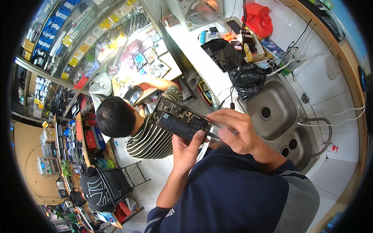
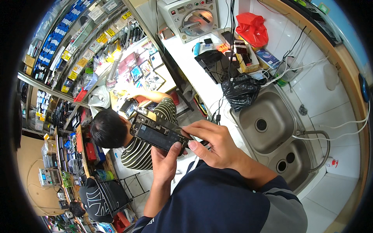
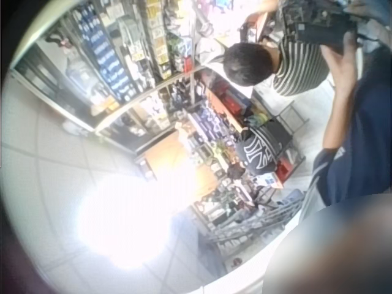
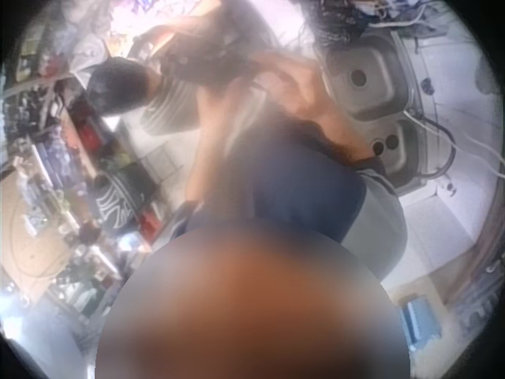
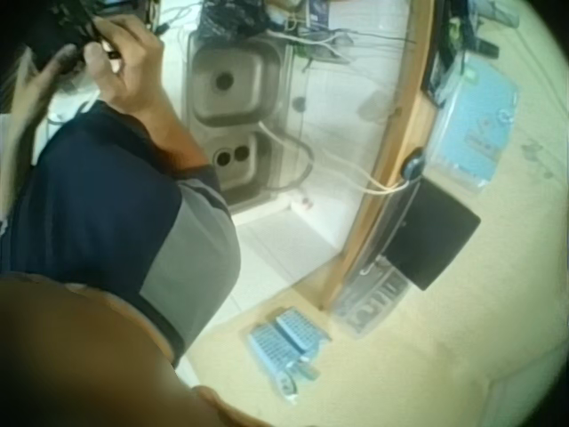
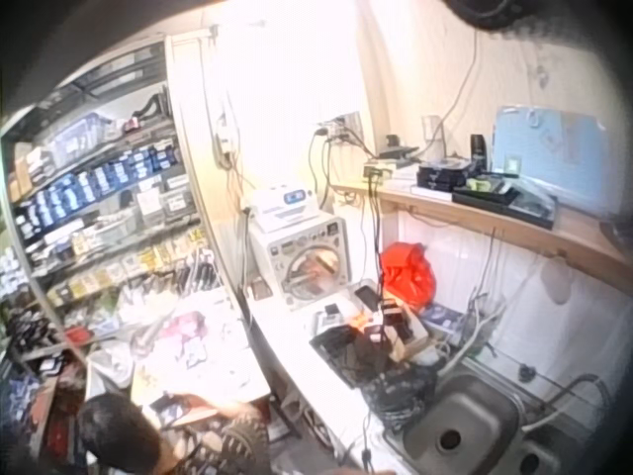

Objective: The person disassembles a smartphone, removes the back cover and battery, and cleans the internal components with a small brush. The person then reassembles the phone by placing the battery and back cover back into position.

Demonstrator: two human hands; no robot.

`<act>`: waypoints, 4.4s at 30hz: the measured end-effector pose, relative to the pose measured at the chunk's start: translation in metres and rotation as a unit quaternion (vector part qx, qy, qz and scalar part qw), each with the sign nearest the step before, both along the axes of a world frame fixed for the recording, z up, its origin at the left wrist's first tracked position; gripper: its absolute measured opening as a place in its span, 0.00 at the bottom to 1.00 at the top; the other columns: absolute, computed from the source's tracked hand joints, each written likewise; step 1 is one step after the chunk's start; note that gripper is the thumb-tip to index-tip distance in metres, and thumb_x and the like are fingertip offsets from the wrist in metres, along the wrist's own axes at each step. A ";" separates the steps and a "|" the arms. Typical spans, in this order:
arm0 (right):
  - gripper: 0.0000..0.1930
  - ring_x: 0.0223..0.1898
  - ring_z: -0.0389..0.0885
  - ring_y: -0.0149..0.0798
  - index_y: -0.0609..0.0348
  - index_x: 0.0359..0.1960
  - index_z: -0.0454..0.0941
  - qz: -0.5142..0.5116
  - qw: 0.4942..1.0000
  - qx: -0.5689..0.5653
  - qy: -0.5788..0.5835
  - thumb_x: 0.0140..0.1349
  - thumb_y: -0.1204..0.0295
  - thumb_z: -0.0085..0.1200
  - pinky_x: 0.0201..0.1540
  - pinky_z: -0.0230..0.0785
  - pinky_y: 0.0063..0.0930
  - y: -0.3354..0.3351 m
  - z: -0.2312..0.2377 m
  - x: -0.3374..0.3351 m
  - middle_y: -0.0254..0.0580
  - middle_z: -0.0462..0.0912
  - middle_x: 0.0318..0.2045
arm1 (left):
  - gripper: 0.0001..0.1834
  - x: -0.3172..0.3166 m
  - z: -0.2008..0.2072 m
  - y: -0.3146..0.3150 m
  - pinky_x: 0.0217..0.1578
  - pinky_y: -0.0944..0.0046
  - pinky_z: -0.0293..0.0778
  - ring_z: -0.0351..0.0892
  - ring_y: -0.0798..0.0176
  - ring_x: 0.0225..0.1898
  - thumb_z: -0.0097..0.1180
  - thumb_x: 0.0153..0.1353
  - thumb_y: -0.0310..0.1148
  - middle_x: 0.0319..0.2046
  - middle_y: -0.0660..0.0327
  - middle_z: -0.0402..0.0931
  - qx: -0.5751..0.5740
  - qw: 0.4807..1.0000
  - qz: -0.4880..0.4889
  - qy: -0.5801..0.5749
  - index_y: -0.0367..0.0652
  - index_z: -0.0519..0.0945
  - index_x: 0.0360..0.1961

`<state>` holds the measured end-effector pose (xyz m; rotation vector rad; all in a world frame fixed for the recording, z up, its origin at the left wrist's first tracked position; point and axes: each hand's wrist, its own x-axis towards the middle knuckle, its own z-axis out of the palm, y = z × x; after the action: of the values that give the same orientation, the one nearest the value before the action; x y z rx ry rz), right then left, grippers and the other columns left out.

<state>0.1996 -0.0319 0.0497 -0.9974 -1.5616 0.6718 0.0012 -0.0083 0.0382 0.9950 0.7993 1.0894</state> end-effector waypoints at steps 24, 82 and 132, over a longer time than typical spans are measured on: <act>0.22 0.37 0.90 0.48 0.76 0.53 0.84 0.039 0.999 -0.008 -0.002 0.70 0.64 0.62 0.39 0.82 0.32 -0.001 -0.004 -0.005 0.57 0.86 0.42 | 0.08 -0.002 -0.012 0.005 0.47 0.64 0.83 0.85 0.67 0.42 0.61 0.75 0.27 0.44 0.59 0.85 0.020 0.989 0.142 0.028 0.34 0.81 0.50; 0.46 0.37 0.88 0.39 0.67 0.61 0.80 -0.108 0.964 0.105 -0.220 0.45 0.47 0.81 0.34 0.82 0.29 -0.006 -0.026 -0.050 0.42 0.83 0.43 | 0.48 -0.004 -0.016 0.020 0.72 0.42 0.66 0.76 0.46 0.63 0.32 0.76 0.73 0.59 0.49 0.78 -0.060 0.915 -0.038 -0.398 0.38 0.64 0.74; 0.42 0.35 0.88 0.40 0.66 0.57 0.80 -0.072 0.966 0.174 -0.175 0.42 0.57 0.85 0.31 0.81 0.28 -0.008 -0.032 -0.051 0.45 0.84 0.44 | 0.45 -0.013 -0.007 0.020 0.52 0.48 0.75 0.77 0.51 0.46 0.39 0.71 0.75 0.47 0.53 0.77 -0.093 0.903 -0.026 -0.420 0.40 0.69 0.63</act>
<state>0.1486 -0.0401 0.0174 -0.9837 -1.8144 0.1104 -0.0115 0.0119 0.0309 0.3055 0.1562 1.2220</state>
